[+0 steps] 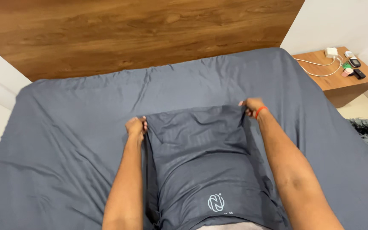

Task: The person inserts a pillow into a light-colored pillowcase, then places a dark gray pillowcase over it. They adjust the covers to fit the pillow and smooth the surface while sitting on the bed.

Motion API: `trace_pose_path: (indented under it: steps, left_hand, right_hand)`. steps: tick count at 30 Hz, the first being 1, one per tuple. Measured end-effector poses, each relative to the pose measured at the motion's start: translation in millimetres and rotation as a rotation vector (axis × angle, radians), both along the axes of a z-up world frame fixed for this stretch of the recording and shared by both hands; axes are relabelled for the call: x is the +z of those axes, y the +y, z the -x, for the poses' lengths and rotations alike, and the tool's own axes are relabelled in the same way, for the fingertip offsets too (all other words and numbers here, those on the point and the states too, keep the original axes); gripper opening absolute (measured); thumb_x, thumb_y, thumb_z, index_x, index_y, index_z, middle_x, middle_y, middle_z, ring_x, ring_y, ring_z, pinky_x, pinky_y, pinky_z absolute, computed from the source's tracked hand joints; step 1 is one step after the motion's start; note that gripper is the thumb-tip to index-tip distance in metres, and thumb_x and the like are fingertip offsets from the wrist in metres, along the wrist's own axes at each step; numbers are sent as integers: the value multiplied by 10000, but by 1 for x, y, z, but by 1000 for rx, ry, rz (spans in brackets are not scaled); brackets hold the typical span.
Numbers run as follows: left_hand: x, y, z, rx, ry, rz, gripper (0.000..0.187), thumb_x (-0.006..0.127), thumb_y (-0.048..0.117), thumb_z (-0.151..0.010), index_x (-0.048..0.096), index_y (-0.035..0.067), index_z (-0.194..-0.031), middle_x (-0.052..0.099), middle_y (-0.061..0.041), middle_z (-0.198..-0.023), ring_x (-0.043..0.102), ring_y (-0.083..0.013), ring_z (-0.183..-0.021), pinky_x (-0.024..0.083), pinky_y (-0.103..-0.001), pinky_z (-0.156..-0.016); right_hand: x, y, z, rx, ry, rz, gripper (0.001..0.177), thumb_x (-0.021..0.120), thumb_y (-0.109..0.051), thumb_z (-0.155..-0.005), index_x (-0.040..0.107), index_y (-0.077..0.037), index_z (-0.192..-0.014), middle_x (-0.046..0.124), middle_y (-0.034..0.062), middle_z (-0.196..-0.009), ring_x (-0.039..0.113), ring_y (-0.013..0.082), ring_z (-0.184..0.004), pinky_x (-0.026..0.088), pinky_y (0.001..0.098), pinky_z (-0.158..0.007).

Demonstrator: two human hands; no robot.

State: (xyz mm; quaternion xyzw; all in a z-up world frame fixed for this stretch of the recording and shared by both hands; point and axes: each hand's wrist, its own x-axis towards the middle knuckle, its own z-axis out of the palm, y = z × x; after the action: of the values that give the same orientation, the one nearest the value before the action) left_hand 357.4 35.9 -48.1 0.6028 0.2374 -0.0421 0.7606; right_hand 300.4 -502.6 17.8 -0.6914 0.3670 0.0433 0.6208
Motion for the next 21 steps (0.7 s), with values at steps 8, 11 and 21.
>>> trace_pose_path:
  steps: [8,11,21]
  left_hand:
    - [23,-25,46,174,-193,-500,728,870,97,-757,458,-76,-1332,558,-294,-1117,604,-472,-967,547,-509,-770]
    - [48,-43,112,-5,-410,-928,911,917,226,-671,455,-105,-1383,522,-366,-1303,527,-568,-1188,447,-558,-953]
    - [216,-93,373,-1060,-471,-818,507,969,262,-590,770,74,-1016,703,-98,-1054,606,-280,-1032,466,-410,-825]
  right_hand:
    - [11,8,57,131,-548,516,490,789,-62,-809,642,-9,-1274,657,140,-1279,621,283,-1202,497,390,-989]
    - [22,38,146,419,-656,666,497,798,-110,-823,637,0,-1281,671,130,-1287,613,268,-1236,481,382,-1031]
    - [150,171,406,886,-659,679,440,772,-123,-692,696,26,-1100,586,165,-1177,549,336,-1130,431,437,-964]
